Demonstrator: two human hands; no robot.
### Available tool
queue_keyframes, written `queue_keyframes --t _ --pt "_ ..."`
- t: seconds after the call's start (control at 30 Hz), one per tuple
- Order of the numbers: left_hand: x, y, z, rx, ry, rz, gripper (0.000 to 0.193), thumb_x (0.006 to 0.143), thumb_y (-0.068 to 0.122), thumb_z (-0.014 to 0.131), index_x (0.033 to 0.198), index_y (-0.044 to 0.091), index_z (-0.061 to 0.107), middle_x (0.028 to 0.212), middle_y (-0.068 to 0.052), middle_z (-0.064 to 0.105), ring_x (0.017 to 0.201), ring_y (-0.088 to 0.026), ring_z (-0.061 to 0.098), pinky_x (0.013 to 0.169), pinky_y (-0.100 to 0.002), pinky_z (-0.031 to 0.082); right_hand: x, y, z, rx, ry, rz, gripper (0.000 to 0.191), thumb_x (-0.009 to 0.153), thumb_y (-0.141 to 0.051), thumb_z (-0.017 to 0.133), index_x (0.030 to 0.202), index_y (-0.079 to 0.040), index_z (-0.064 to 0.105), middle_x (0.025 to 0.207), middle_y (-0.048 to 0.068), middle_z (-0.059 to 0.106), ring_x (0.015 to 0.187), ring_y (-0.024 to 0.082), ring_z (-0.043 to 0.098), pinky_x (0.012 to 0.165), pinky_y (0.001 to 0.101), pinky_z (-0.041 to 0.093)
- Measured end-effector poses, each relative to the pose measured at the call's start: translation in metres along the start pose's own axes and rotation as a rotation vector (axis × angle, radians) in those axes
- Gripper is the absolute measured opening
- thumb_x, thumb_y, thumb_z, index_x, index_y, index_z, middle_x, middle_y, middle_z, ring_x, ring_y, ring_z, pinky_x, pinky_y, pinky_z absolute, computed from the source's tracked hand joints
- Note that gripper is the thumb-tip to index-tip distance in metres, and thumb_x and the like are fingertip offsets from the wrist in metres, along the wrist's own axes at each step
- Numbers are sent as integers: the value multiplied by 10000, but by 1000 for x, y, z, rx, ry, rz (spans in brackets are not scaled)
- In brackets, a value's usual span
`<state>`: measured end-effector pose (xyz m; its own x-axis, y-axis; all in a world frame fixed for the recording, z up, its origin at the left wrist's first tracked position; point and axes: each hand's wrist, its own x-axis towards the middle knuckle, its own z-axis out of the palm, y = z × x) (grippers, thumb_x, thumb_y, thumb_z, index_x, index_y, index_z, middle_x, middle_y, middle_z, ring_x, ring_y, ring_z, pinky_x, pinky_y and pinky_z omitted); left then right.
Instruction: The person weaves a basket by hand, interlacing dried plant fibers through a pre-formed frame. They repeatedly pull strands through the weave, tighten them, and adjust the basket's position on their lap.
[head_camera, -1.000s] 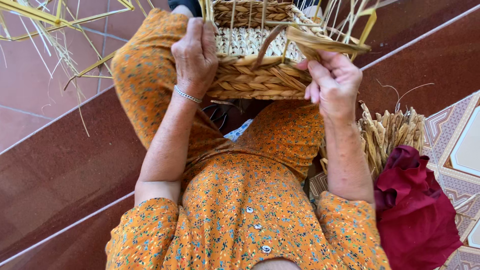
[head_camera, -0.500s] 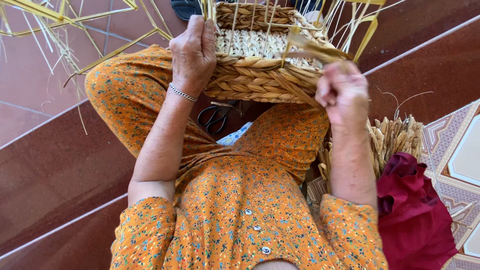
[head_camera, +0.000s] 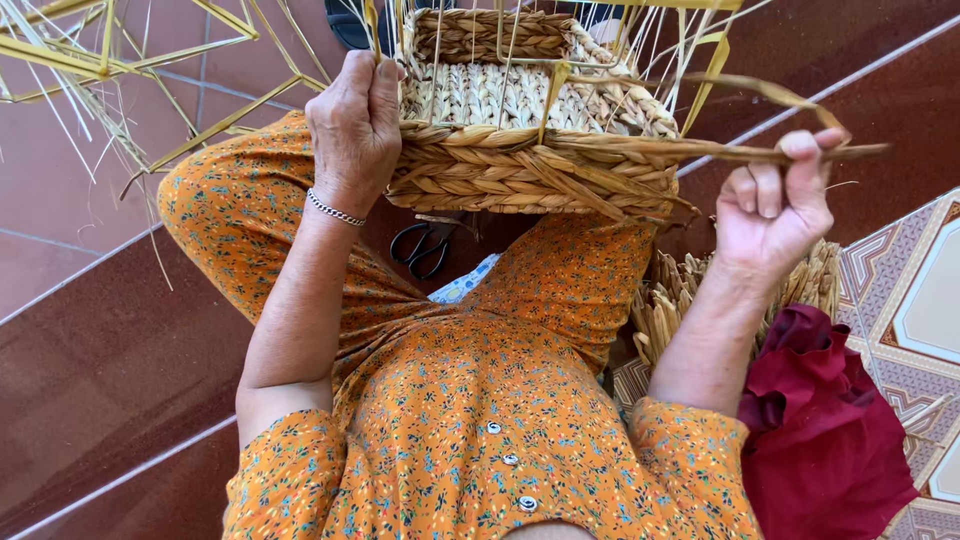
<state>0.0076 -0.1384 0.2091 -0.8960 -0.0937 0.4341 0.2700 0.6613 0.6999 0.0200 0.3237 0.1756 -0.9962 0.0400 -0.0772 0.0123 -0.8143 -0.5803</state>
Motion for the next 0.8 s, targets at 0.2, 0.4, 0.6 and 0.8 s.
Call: queue_keyframes --t 0.2,0.4,0.6,0.8 --pt "-5 7 -12 -19 -59 -23 164 1172 135 587 1041 37 594 862 -111 707 711 -236 693 649 -368 529 -36 -65 -86 -41 21 -111 270 1148 -413 554 1197 -192 701 791 -28 669 442 38 388 465 188 331" --pt "-5 25 -24 26 -46 -129 244 1104 146 668 1264 -4 560 885 -101 608 629 -184 593 601 -361 509 -50 -107 -91 -297 455 -222 341 1231 -311 475 1345 -25 623 1050 154 723 650 159 533 651 297 455" --pt "-17 51 -21 138 94 278 288 1013 100 720 1238 11 564 1136 -124 580 1006 -315 632 845 -372 594 -75 -57 8 -1565 400 -11 369 1139 -311 653 977 19 682 866 64 726 626 112 640 571 258 495" --pt "-18 61 -4 15 -205 299 162 1013 64 740 1156 61 665 1096 -80 598 992 -254 634 823 -364 564 -49 37 118 -1886 -364 -718 126 1046 -82 837 1110 -45 734 1070 97 670 1021 257 607 905 383 497"
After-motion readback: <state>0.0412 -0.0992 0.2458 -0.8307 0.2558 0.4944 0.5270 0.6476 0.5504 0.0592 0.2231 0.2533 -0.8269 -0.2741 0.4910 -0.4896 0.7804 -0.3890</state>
